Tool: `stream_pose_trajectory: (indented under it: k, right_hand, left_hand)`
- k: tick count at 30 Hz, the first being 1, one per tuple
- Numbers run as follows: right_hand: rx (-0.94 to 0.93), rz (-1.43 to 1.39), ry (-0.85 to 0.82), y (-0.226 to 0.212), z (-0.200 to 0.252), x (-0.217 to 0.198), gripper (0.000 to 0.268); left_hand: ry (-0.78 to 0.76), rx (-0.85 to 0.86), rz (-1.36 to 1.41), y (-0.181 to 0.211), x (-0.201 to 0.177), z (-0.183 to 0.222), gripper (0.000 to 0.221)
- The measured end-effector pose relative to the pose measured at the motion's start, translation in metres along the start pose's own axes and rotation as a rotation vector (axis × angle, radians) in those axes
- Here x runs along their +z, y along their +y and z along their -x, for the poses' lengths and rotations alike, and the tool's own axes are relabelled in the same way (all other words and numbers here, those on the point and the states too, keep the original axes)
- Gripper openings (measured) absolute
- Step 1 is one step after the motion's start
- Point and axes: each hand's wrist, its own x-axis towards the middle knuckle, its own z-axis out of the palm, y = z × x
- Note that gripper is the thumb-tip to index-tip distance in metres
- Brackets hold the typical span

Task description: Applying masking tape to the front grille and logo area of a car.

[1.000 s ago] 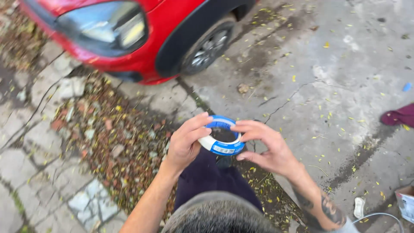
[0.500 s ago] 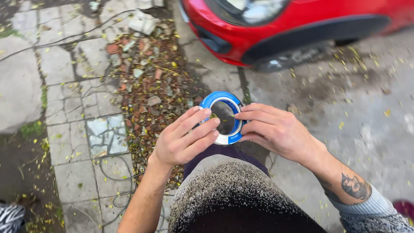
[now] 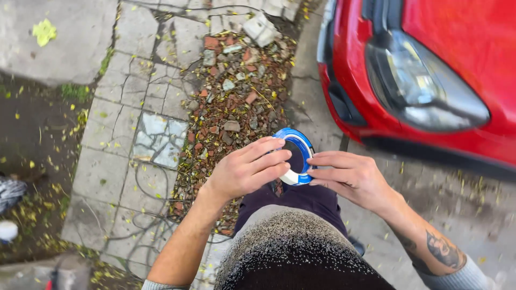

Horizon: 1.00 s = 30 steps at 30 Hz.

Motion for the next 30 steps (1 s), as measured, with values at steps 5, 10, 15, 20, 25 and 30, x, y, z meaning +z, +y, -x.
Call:
stream_pose_trajectory:
  k: [5, 10, 15, 20, 25, 30]
  right_hand:
    - [-0.095, -0.094, -0.084, 0.072, -0.088, -0.016, 0.026]
    - [-0.210, -0.145, -0.337, 0.146, -0.208, -0.041, 0.020]
    - [-0.396, -0.408, -0.655, 0.185, -0.361, -0.055, 0.015]
    - [-0.485, -0.387, -1.023, 0.191, -0.463, -0.053, 0.009]
    - [-0.475, -0.144, -1.155, 0.220, -0.549, -0.047, 0.010]
    - [-0.565, -0.470, -0.830, 0.284, -0.643, -0.035, 0.018]
  left_hand:
    - [0.057, -0.069, -0.145, -0.057, -0.008, -0.021, 0.021]
    - [0.075, -0.131, -0.398, -0.126, -0.022, -0.043, 0.026]
    - [0.108, -0.341, -0.408, -0.177, -0.045, -0.067, 0.018]
    - [0.125, -0.448, -0.413, -0.234, -0.065, -0.073, 0.022]
    - [0.095, -0.484, -0.439, -0.311, -0.097, -0.081, 0.026]
    - [0.149, -0.491, -0.478, -0.438, -0.135, -0.066, 0.024]
